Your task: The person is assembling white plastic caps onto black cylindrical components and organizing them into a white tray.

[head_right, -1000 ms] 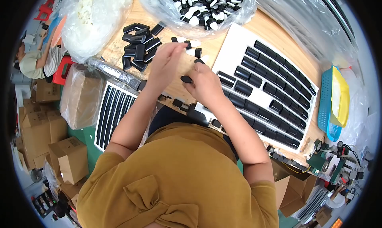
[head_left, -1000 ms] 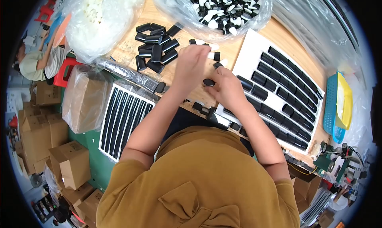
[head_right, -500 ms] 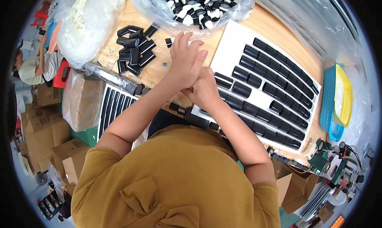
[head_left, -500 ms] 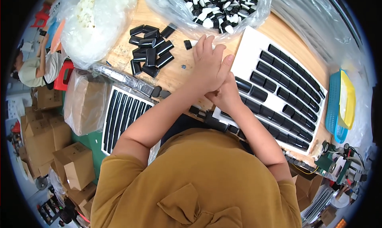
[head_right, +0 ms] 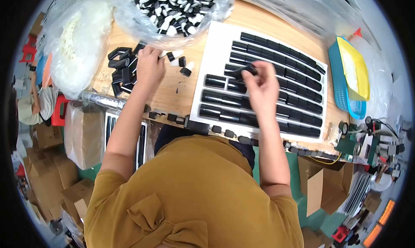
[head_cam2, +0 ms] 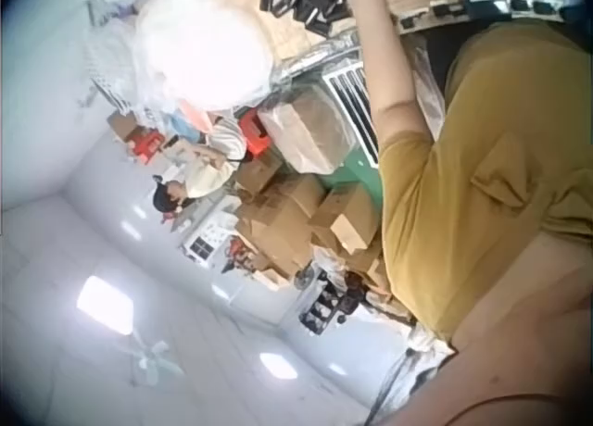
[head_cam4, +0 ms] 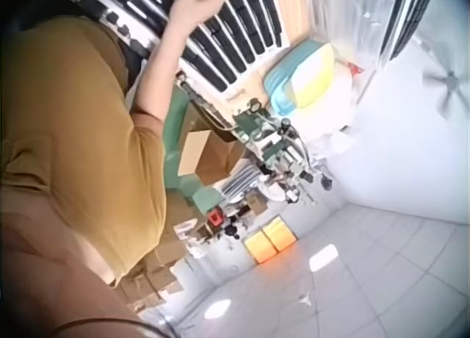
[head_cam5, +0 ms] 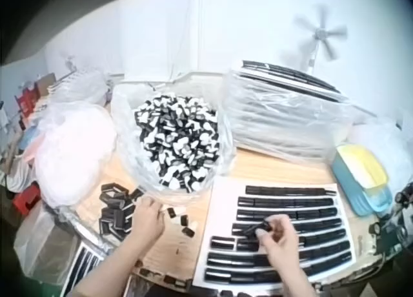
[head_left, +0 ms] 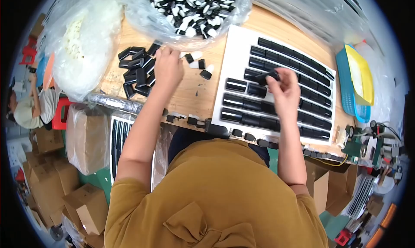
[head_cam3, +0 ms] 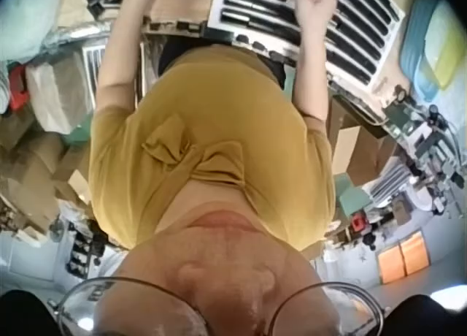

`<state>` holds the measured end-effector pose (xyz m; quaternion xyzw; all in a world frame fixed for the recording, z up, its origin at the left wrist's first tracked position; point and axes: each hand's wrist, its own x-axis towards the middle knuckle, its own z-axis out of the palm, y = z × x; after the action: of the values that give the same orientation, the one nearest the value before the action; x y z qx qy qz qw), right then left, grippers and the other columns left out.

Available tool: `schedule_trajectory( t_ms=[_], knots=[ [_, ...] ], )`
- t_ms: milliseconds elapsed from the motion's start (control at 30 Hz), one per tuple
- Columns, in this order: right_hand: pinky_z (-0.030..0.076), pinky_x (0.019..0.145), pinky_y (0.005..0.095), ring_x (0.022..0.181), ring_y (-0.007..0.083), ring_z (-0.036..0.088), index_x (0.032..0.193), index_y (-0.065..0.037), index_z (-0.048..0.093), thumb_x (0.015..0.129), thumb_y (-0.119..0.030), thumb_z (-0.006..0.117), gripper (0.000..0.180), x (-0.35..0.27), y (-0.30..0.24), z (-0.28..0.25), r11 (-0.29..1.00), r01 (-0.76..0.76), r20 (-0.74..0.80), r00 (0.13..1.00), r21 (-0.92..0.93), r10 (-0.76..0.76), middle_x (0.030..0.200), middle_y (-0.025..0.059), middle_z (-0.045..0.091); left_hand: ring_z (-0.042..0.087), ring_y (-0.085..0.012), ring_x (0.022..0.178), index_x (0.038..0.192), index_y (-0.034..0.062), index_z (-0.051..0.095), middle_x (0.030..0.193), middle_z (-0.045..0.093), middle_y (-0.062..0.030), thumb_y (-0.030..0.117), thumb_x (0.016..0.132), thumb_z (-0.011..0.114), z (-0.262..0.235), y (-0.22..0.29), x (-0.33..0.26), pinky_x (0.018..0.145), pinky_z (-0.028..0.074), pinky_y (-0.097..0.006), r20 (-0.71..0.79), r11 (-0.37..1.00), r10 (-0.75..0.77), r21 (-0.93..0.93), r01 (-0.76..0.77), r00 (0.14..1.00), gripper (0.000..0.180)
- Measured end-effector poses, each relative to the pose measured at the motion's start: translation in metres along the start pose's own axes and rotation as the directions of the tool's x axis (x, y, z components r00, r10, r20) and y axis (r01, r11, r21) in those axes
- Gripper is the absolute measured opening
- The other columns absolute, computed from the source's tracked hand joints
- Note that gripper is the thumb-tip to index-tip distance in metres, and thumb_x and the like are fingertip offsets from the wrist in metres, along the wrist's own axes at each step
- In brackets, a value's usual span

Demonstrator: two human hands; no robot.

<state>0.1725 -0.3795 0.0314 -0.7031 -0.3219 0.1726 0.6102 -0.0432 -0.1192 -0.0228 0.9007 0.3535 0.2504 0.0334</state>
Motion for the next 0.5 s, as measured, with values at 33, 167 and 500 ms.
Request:
schedule_trajectory(
  t_ms=[33,167,500],
  knots=[
    [0.048,0.059,0.0210,0.066,0.0064,0.057,0.106,-0.005,0.056,0.088,-0.005,0.071,0.024,-0.003,0.010,-0.019,0.998,-0.060,-0.037,0.998,-0.013,0.060,0.082,-0.0004,0.060,0.056,-0.0355,0.097,0.098,0.0045,0.070,0.104,0.063,-0.0136,0.007,0.077,0.071,0.000,0.000,0.000,0.087,0.048,-0.042,-0.016,1.000,0.003,0.003,-0.003,1.000,0.021],
    [0.048,0.056,0.0228,0.065,0.0112,0.064,0.102,-0.004,0.051,0.089,-0.010,0.072,0.025,-0.017,0.020,-0.052,0.943,-0.330,-0.090,0.942,-0.053,0.324,0.076,0.0037,0.064,0.056,-0.0357,0.095,0.098,0.0061,0.072,0.100,0.065,-0.0124,0.008,0.081,0.066,0.005,-0.011,0.003,0.085,0.049,-0.043,-0.002,0.997,0.003,0.076,-0.003,1.000,0.018],
    [0.048,0.060,0.0285,0.061,0.0130,0.059,0.092,-0.001,0.060,0.086,-0.014,0.075,0.021,-0.027,0.038,-0.057,0.808,-0.082,-0.110,0.994,-0.584,0.022,0.071,0.0063,0.066,0.065,-0.0194,0.080,0.102,-0.0021,0.067,0.089,0.068,-0.0104,0.001,0.091,0.062,-0.011,0.032,-0.036,0.075,0.051,-0.029,0.124,0.692,-0.260,-0.667,0.274,0.958,0.012]
  ],
)
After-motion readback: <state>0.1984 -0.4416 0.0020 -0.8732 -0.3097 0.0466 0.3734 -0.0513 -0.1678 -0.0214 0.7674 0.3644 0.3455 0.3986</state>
